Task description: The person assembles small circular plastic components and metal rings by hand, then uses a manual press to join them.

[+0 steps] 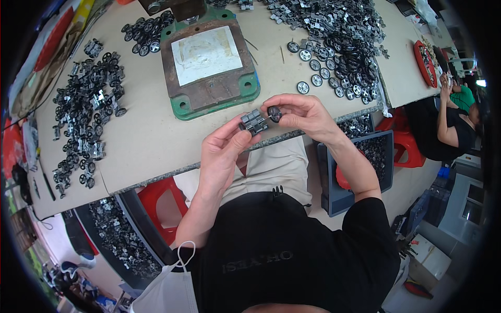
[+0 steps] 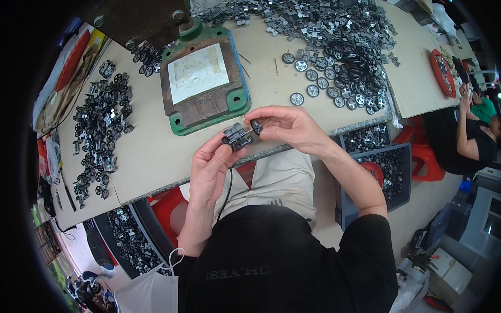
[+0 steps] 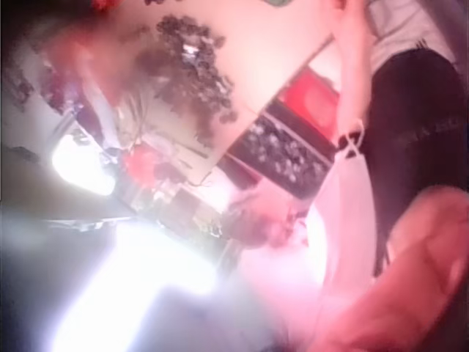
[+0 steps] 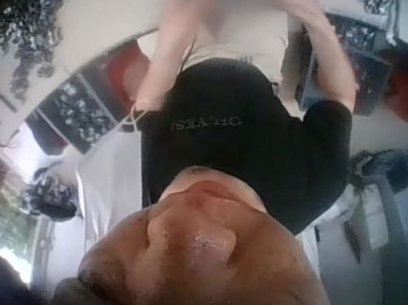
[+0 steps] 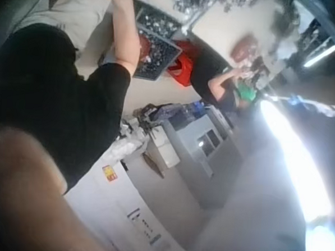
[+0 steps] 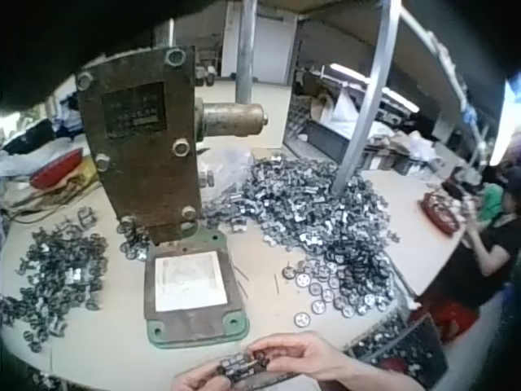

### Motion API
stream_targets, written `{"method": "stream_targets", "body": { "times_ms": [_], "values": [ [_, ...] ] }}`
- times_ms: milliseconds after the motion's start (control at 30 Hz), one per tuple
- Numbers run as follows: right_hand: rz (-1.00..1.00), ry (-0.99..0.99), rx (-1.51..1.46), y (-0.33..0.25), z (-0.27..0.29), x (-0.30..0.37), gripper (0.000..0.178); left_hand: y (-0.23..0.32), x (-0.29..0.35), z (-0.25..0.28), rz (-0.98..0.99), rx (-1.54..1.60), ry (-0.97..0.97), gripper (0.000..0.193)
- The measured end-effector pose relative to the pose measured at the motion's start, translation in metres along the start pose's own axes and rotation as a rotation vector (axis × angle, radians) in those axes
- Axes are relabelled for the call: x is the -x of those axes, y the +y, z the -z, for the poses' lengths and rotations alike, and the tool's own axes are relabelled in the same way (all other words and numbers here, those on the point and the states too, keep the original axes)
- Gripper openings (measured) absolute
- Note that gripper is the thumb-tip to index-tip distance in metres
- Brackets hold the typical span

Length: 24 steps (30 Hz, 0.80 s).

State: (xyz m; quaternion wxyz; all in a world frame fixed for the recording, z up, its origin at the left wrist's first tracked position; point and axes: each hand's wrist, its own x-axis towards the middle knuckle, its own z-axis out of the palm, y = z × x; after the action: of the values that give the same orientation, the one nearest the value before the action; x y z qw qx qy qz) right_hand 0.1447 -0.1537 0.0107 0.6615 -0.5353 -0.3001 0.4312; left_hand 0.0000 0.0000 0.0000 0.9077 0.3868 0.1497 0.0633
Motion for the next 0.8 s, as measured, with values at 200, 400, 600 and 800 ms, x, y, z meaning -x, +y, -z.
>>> {"method": "stream_targets", "body": {
  "times_ms": [200,400,600,800],
  "values": [
    [-0.066,0.018,-0.019,-0.006,-0.004,0.001,0.039,-0.001,0.002,-0.001,-0.026,-0.03,0.01,0.033],
    [-0.222,0.164,0.166,-0.005,-0.015,0.002,0.022,-0.005,0.004,-0.001,-0.046,-0.264,0.097,0.036],
    [-0.165,0.213,0.347,0.0,-0.019,-0.003,0.025,-0.008,0.003,0.002,-0.097,-0.126,0.123,0.034],
    [0.024,0.224,0.105,0.014,-0.033,0.0,0.02,-0.011,-0.001,0.003,-0.046,0.258,-0.027,0.032]
  ]
}}
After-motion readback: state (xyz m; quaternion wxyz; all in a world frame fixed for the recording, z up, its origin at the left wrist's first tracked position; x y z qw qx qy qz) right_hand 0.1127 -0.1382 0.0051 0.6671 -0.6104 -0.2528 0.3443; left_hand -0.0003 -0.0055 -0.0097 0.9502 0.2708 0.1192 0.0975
